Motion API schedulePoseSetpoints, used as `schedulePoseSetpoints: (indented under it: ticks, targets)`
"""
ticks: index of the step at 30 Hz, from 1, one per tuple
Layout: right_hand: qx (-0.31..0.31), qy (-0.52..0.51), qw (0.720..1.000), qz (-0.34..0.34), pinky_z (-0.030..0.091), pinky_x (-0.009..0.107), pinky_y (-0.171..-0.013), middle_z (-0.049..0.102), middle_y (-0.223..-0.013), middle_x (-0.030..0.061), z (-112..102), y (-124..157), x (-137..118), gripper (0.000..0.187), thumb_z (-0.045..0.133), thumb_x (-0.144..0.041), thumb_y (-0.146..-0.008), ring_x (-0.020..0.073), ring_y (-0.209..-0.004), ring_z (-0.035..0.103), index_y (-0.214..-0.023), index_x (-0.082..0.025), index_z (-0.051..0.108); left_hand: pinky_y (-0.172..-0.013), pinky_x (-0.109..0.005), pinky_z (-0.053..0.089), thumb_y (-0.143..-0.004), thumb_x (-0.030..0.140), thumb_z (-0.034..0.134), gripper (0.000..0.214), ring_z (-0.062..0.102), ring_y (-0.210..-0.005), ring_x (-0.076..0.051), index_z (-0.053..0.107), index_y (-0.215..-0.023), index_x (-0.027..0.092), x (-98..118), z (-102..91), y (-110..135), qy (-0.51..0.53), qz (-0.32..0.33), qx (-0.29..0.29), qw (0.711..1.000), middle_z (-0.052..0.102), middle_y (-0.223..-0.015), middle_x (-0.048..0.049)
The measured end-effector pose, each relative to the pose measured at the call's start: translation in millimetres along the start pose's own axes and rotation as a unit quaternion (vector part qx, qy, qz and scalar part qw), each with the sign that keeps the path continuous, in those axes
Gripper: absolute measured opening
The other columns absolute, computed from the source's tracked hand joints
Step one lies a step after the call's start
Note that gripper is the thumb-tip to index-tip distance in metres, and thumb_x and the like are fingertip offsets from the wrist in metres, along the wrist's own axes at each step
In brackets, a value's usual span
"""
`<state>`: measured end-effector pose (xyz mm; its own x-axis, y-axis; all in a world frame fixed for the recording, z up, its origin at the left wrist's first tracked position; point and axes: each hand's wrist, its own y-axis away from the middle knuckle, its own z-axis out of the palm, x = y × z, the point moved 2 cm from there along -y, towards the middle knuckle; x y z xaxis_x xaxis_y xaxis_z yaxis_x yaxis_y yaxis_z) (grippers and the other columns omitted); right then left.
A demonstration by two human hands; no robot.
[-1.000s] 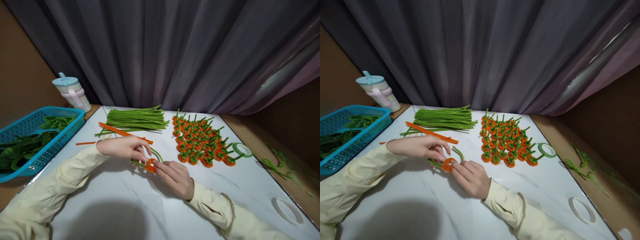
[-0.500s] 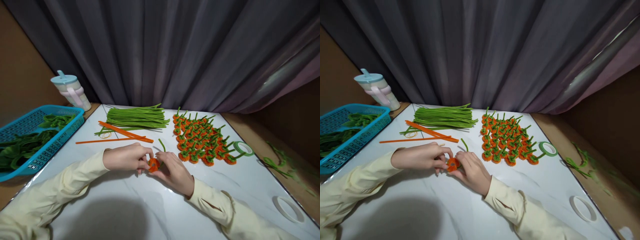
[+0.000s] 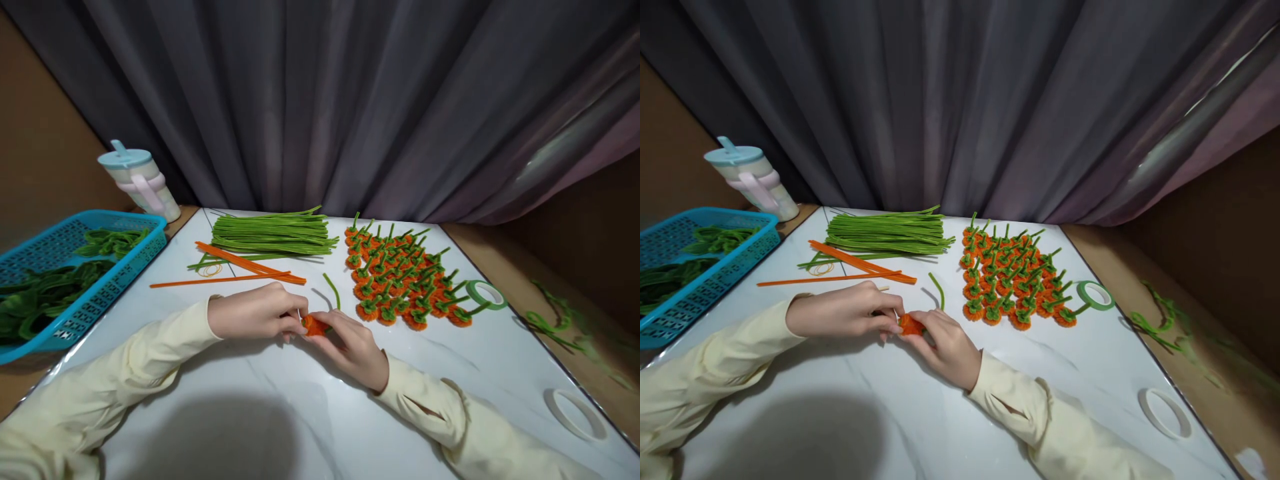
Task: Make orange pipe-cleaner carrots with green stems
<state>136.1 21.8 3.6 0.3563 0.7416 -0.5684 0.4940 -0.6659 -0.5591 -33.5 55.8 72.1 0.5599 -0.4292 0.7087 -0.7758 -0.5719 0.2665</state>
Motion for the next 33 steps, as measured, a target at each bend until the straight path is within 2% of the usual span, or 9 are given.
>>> schedulePoseSetpoints:
  ticks: [6, 11, 15, 19, 23, 28, 31, 33]
  targets:
    - [0.001, -0.013, 1.000, -0.003, 0.048, 0.026, -0.066, 0.063, -0.081, 0.0057, -1.0, 0.5, -0.5, 0.020, 0.050, -0.027, -0.088, 0.0147, -0.072, 0.059, -0.106, -0.017, 0.051, -0.052, -0.016, 0.037, -0.088, 0.021, 0.042, 0.018, 0.058, -0.056, -0.010, 0.056, -0.078, 0.016, 1.5, -1.4, 1.6, -0.098, 0.074, 0.003, 0.992, 0.063, -0.065, -0.0005]
    - [-0.002, -0.023, 1.000, -0.003, 0.050, 0.027, -0.069, 0.064, -0.085, 0.0066, -1.1, 1.0, 0.7, 0.022, 0.052, -0.027, -0.087, 0.0154, -0.075, 0.060, -0.106, -0.017, 0.051, -0.043, -0.021, 0.026, -0.088, 0.026, 0.044, 0.015, 0.047, -0.047, -0.010, 0.055, -0.082, 0.017, 2.6, 0.0, 5.4, -0.181, 0.059, 0.012, 0.982, 0.052, -0.058, 0.0007]
    - [0.004, -0.027, 1.000, 0.015, 0.051, 0.027, -0.074, 0.064, -0.090, 0.0073, -1.1, 0.1, 1.1, 0.026, 0.053, -0.032, -0.086, 0.0164, -0.083, 0.062, -0.108, -0.019, 0.049, -0.044, -0.022, 0.025, -0.087, 0.027, 0.044, 0.016, 0.046, -0.048, -0.011, 0.054, -0.081, 0.017, 2.7, -0.6, 6.9, -0.186, 0.072, 0.020, 0.980, 0.047, -0.057, 0.0012]
    - [0.028, -0.055, 0.998, -0.020, 0.050, 0.029, -0.080, 0.060, -0.104, 0.0105, -1.9, -1.4, -1.0, 0.022, 0.054, -0.028, -0.085, 0.0175, -0.096, 0.059, -0.104, -0.020, 0.045, -0.044, -0.022, 0.026, -0.087, 0.025, 0.045, 0.013, 0.046, -0.047, -0.011, 0.055, -0.082, 0.018, 0.9, -3.2, 6.8, -0.174, 0.061, 0.017, 0.983, 0.046, -0.056, 0.0018]
    - [0.006, -0.069, 0.997, -0.030, 0.050, 0.030, -0.080, 0.058, -0.106, 0.0106, -2.0, -1.8, -1.7, 0.015, 0.051, -0.020, -0.087, 0.0168, -0.099, 0.058, -0.101, -0.020, 0.045, -0.044, -0.022, 0.025, -0.086, 0.026, 0.045, 0.012, 0.047, -0.047, -0.011, 0.055, -0.086, 0.019, 1.2, -6.0, 7.9, -0.167, 0.035, 0.006, 0.985, 0.047, -0.056, 0.0017]
    - [-0.015, -0.075, 0.997, -0.033, 0.048, 0.029, -0.084, 0.057, -0.113, 0.0123, -2.1, 0.7, -0.8, 0.018, 0.046, -0.016, -0.088, 0.0167, -0.103, 0.056, -0.106, -0.020, 0.043, -0.046, -0.021, 0.027, -0.084, 0.031, 0.049, 0.016, 0.049, -0.051, -0.012, 0.056, -0.088, 0.017, 3.4, -8.8, 8.1, -0.171, 0.015, -0.008, 0.985, 0.054, -0.062, -0.0008]
    - [-0.022, -0.078, 0.997, 0.015, 0.049, 0.030, -0.078, 0.062, -0.101, 0.0106, -1.6, 1.7, 0.2, 0.015, 0.042, -0.021, -0.091, 0.0168, -0.093, 0.060, -0.106, -0.019, 0.044, -0.048, -0.021, 0.029, -0.087, 0.032, 0.045, 0.020, 0.051, -0.054, -0.012, 0.058, -0.090, 0.017, 3.4, -9.8, 6.3, -0.181, 0.030, -0.010, 0.983, 0.056, -0.065, -0.0020]
    - [-0.022, -0.122, 0.988, 0.090, 0.049, 0.029, -0.068, 0.064, -0.081, 0.0061, -0.5, 1.1, 1.4, 0.014, 0.038, -0.027, -0.093, 0.0155, -0.075, 0.062, -0.103, -0.019, 0.045, -0.050, -0.021, 0.031, -0.091, 0.032, 0.038, 0.026, 0.053, -0.057, -0.013, 0.058, -0.089, 0.017, 2.4, -10.3, 4.4, -0.178, 0.047, -0.007, 0.983, 0.058, -0.067, -0.0029]
